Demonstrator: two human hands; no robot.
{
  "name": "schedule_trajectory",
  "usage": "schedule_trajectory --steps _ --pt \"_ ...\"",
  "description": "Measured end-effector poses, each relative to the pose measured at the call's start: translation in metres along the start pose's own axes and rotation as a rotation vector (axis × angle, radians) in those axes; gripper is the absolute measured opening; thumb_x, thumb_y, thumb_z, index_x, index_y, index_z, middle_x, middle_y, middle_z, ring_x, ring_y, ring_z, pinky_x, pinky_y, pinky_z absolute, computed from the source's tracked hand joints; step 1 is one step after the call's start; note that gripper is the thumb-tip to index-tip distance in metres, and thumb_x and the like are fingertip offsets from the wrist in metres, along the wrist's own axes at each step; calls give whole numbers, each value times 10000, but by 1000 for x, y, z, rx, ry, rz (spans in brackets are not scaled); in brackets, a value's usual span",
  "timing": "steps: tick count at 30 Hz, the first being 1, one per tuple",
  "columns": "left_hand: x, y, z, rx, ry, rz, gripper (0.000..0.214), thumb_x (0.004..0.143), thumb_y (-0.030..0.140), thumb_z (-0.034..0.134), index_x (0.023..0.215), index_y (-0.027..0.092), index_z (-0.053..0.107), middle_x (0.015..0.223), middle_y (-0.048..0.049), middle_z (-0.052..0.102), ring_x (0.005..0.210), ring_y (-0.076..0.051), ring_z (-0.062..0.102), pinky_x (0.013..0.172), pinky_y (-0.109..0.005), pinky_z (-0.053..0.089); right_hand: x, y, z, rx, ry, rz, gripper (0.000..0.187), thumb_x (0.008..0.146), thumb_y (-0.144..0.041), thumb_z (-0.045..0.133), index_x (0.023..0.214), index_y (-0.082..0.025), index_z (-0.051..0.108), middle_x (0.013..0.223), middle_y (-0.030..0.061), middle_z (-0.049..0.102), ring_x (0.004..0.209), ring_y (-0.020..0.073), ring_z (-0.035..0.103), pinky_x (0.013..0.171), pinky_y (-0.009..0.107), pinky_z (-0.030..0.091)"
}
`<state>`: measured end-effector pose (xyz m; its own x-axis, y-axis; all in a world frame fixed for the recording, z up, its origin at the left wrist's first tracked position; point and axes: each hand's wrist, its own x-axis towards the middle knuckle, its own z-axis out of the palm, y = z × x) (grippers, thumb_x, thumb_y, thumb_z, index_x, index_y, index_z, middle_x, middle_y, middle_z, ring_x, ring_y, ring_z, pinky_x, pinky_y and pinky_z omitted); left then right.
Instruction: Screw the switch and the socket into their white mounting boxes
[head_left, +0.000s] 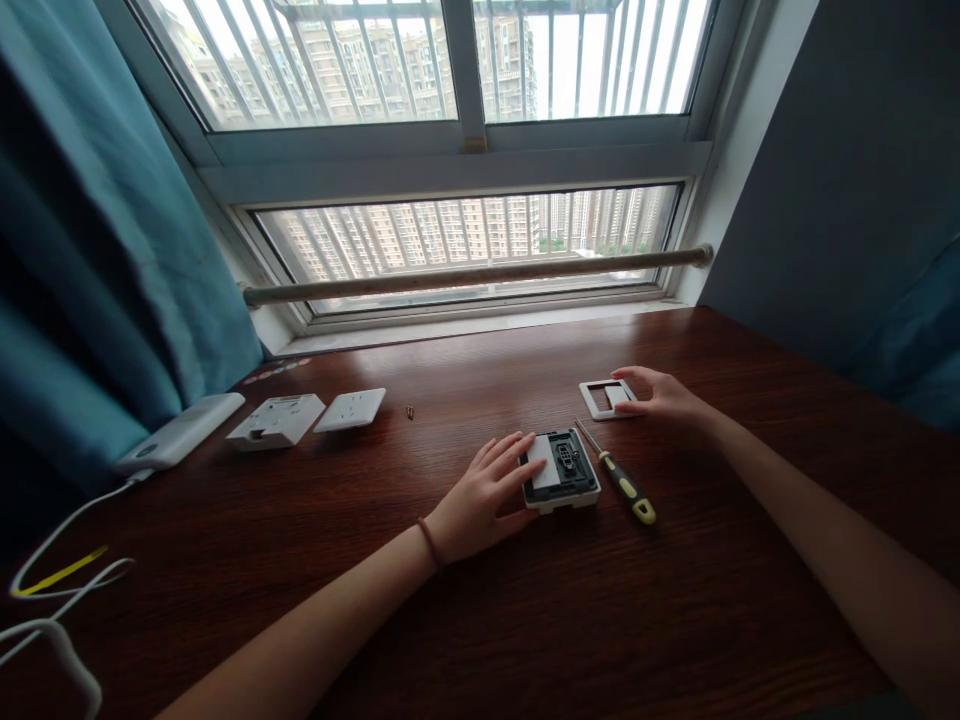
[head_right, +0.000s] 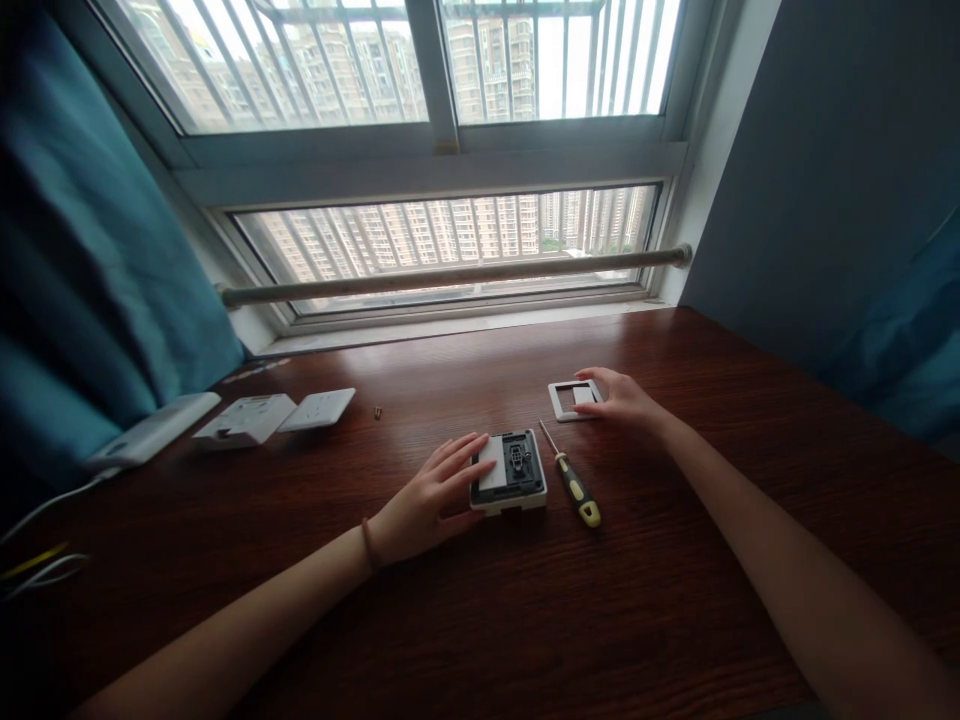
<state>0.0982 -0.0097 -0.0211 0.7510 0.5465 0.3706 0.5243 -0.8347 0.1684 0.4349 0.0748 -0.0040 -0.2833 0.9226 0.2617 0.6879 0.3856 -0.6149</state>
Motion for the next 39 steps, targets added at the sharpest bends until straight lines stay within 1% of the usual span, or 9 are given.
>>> schedule_trajectory --steps 6,14,20,23,25,28,32,35,39 --pt "-1 -1 2 4 28 11 535 804 351 548 1297 213 394 1406 -136 332 1305 -279 291 1057 -501 270 -3 15 2 -153 -58 -13 605 636 -421 682 1148 -133 536 1148 128 573 1065 274 526 926 391 414" --pt "-3 -1 2 -25 88 37 551 750 230 569 1271 170 400 1397 -171 321 1314 -295 253 1039 -512 295 -3 26 10 -154 -30 -50 561 681 -411 643 1149 -124 531 1153 136 554 1080 270 503 950 388 385" --pt "-2 1 -1 -41 98 47 565 727 203 569 1263 173 393 1386 -175 333 1308 -316 249 1020 -539 296 -4 29 12 -111 8 -77 559 664 -415 656 1147 -171 516 1130 110 560 1086 267 497 965 406 365" --pt "-3 2 -3 -44 82 29 559 720 204 563 1254 170 402 1390 -165 326 1307 -313 242 1028 -529 288 -4 16 11 -73 50 -79 634 664 -425 662 1208 -181 445 1112 99 557 1088 257 496 975 409 351" --pt "-3 3 -4 -47 71 11 552 712 210 559 1243 167 415 1386 -154 329 1306 -309 238 1037 -517 283 -5 0 13 31 53 -92 679 661 -424 674 1241 -205 396 1117 82 545 1087 244 498 977 401 349" --pt "-2 5 -6 -30 51 -33 592 695 234 566 1259 168 398 1369 -141 351 1301 -318 228 1050 -536 243 -10 -33 23 252 -36 -168 758 628 -410 712 1275 -248 352 1134 59 518 1115 236 479 984 386 343" --pt "-1 7 -6 9 28 -64 744 698 281 577 1357 172 251 1396 -124 328 1318 -331 180 1071 -560 143 -22 -71 43 302 -155 -265 797 617 -384 733 1296 -262 335 1130 50 484 1122 226 458 994 377 325" --pt "0 7 -4 35 9 -55 814 720 345 578 1395 179 154 1439 -105 267 1338 -337 119 1073 -571 73 -27 -83 54 287 -184 -295 818 619 -381 736 1305 -236 314 1105 63 479 1082 223 469 963 374 352" --pt "3 3 -3 55 -13 -32 817 733 423 576 1398 187 163 1447 -86 263 1349 -336 72 1068 -575 27 -28 -84 61 248 -190 -334 842 599 -387 751 1300 -222 314 1085 67 484 1044 226 474 944 383 362"
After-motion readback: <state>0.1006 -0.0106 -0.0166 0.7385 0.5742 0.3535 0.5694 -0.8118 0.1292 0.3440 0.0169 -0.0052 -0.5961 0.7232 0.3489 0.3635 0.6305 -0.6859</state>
